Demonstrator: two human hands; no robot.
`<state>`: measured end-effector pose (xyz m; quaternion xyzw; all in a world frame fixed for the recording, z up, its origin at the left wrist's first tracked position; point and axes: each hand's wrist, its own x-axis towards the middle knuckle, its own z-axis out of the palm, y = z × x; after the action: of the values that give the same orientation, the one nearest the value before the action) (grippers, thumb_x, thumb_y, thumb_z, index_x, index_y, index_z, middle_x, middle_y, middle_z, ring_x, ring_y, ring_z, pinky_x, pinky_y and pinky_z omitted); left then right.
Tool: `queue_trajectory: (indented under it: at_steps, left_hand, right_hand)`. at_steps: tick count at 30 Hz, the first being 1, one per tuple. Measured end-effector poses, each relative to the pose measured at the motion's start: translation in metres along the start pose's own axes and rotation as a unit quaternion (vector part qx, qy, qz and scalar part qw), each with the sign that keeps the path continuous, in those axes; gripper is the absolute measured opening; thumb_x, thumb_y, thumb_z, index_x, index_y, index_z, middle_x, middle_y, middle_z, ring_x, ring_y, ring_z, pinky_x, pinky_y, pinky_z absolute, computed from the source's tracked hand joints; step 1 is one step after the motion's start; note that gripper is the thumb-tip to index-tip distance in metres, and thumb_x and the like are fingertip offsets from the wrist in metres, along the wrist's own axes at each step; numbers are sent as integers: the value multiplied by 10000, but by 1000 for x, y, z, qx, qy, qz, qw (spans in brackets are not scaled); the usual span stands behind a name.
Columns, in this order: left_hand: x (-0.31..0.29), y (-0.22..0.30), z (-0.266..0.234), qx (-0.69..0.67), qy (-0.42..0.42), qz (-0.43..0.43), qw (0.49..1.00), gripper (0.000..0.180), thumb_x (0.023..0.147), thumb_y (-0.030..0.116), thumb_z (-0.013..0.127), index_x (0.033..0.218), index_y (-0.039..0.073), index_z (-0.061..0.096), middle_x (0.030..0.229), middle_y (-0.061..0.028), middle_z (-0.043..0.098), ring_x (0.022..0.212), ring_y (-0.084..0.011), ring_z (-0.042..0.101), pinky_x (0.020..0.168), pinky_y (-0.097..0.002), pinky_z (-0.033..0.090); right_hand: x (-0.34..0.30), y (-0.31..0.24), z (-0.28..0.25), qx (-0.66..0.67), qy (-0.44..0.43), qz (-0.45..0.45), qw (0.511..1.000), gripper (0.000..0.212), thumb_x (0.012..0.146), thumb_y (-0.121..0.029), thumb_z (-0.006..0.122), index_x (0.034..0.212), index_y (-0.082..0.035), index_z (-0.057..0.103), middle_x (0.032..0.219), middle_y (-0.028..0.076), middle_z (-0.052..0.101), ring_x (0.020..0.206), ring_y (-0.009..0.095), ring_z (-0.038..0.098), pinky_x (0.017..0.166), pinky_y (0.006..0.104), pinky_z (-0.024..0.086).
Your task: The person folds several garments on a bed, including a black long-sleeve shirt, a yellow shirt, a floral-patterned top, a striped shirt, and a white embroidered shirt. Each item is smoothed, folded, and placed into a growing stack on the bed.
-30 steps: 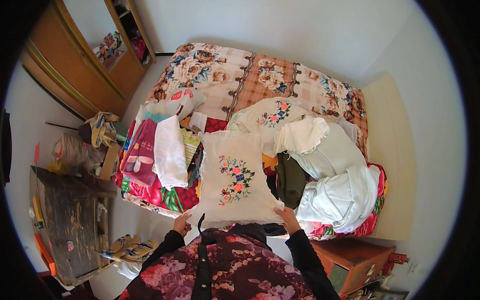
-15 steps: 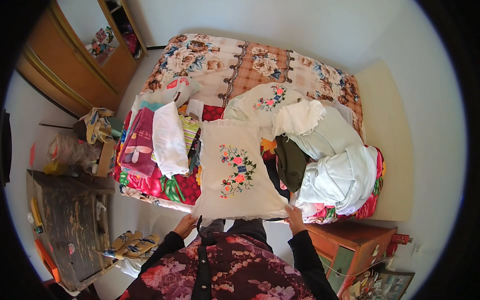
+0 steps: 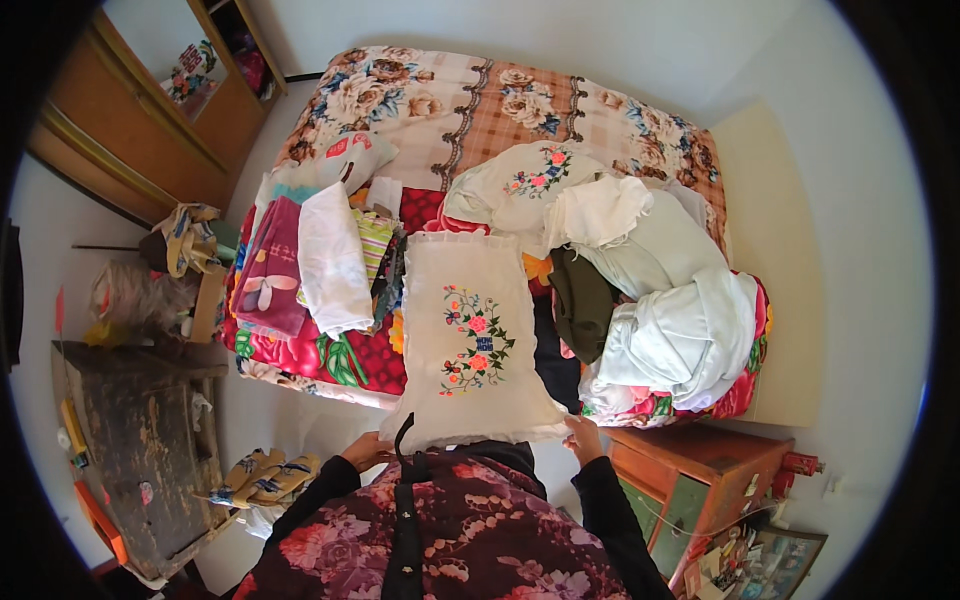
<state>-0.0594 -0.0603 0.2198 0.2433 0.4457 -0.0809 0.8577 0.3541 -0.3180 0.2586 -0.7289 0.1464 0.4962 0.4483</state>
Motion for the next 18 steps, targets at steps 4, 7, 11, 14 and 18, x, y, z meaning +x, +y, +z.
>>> queue_trajectory:
  at_steps: [4,7,11,14,18]
  left_hand:
    - [1,-9,-2,-45,32,4,998,331,905,150,558,1211,37,502,1136,-101,580,992,-237,596,875,-372,505]
    - [-9,11,20,-73,16,35,997,324,916,155,541,1208,26,487,1067,-97,599,909,-227,617,812,-353,515]
    - [-5,14,24,-100,0,80,992,302,912,144,548,1181,16,501,1032,-89,606,840,-210,630,744,-333,516]
    - [7,-6,4,-56,29,0,998,279,905,134,558,1154,14,519,991,-78,612,780,-190,630,698,-316,517]
    - [-2,-19,2,-3,46,-97,994,203,887,112,589,1064,17,559,852,-72,632,669,-156,610,634,-278,510]
  right_hand:
    - [-3,-9,10,-4,7,4,1000,186,843,-226,609,909,-53,592,660,11,544,466,106,465,452,245,420]
    - [-13,-28,9,15,-4,-18,1000,201,844,-232,623,923,-50,595,674,11,562,458,102,474,446,242,424]
    - [-12,-37,-5,-6,-22,-31,999,244,836,-260,655,941,-47,599,669,-2,558,444,93,475,448,243,438]
    - [-11,-30,-12,-57,-12,15,998,252,831,-271,652,903,-34,605,584,-11,485,450,98,466,465,239,446]
    - [-18,-6,-27,-64,-35,71,995,261,823,-264,671,914,-31,593,594,-15,457,449,93,435,484,260,454]
